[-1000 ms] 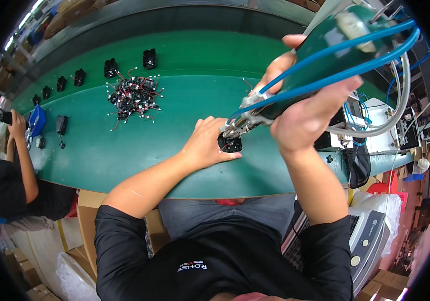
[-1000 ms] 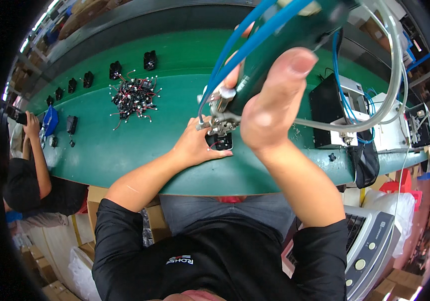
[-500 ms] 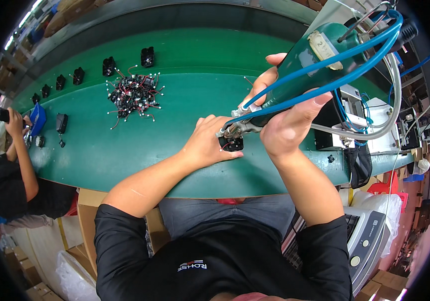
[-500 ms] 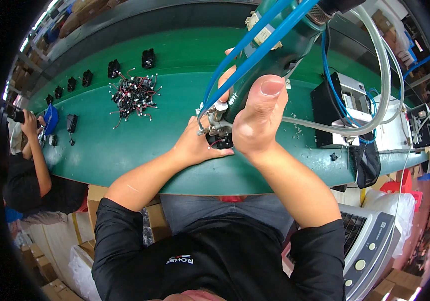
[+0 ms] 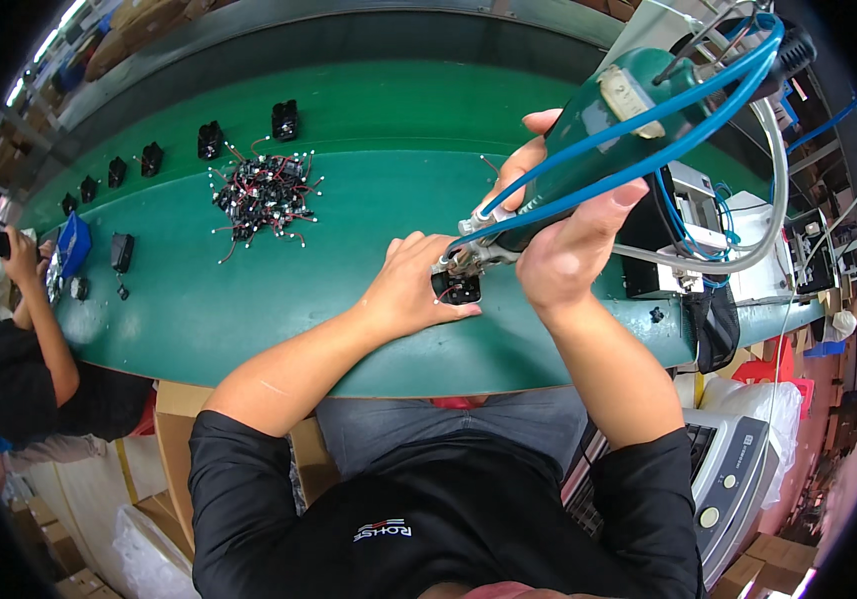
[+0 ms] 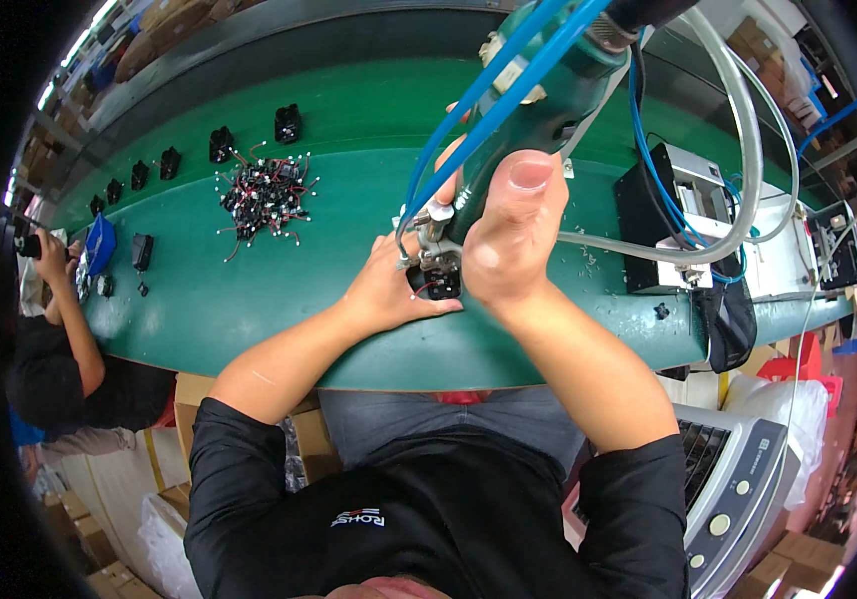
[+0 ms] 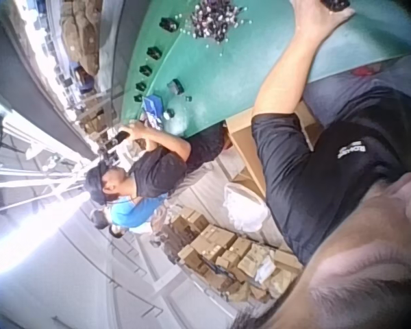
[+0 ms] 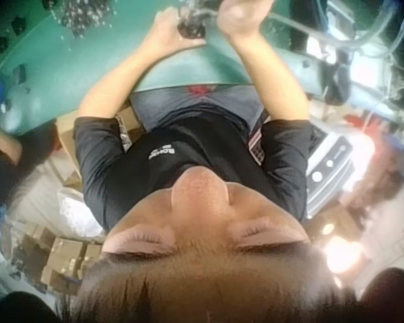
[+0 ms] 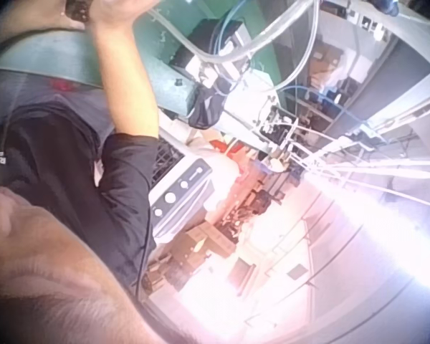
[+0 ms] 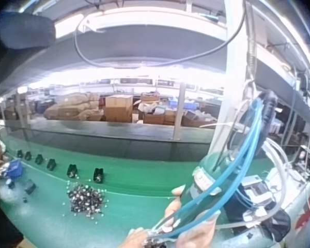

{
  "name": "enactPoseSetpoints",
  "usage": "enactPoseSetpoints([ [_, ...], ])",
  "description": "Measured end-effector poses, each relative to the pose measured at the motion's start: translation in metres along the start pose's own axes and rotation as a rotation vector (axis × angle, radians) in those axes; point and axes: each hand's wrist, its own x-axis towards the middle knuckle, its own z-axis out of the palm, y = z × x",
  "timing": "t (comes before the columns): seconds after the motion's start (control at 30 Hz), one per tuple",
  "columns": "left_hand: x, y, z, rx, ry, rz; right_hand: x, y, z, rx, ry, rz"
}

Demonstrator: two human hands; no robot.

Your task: The person assembles electronic components by securing a circuit board into an electronic housing with screws, using a pneumatic screwdriver.

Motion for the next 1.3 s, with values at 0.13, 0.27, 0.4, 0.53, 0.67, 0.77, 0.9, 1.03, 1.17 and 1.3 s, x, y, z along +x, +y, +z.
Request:
enactPoseSetpoints([
  [0.13,-0.002,-0.003,-0.002,0.021,-0.064,-0.076,0.022,-0.01,-0.014,-0.029,0.046,-0.078],
  [0.27,-0.002,-0.002,0.0,0.021,-0.017,-0.035,0.058,-0.027,-0.043,-0.163,0.102,-0.14],
  [0.4,-0.002,-0.002,-0.001,0.019,-0.03,-0.051,0.08,-0.021,-0.063,-0.207,0.172,-0.218],
  [0.53,-0.001,-0.004,-0.002,0.016,-0.021,-0.037,0.097,-0.016,-0.072,-0.311,0.182,-0.289],
  [0.67,-0.001,-0.005,-0.002,0.008,-0.027,-0.043,0.095,-0.008,-0.077,-0.332,0.213,-0.294],
  [0.77,-0.001,-0.005,-0.002,0.005,-0.023,-0.038,0.091,-0.004,-0.075,-0.307,0.21,-0.268],
  [0.9,-0.001,-0.004,-0.002,0.003,-0.031,-0.047,0.086,0.0,-0.073,-0.276,0.209,-0.24],
  [1.03,-0.001,-0.004,-0.002,0.002,-0.025,-0.04,0.083,0.003,-0.069,-0.244,0.209,-0.218],
  [1.17,-0.001,-0.004,-0.002,0.002,-0.028,-0.043,0.082,0.003,-0.067,-0.235,0.198,-0.226],
  [1.3,-0.001,-0.004,-0.002,0.004,-0.024,-0.038,0.084,0.003,-0.066,-0.229,0.199,-0.239],
])
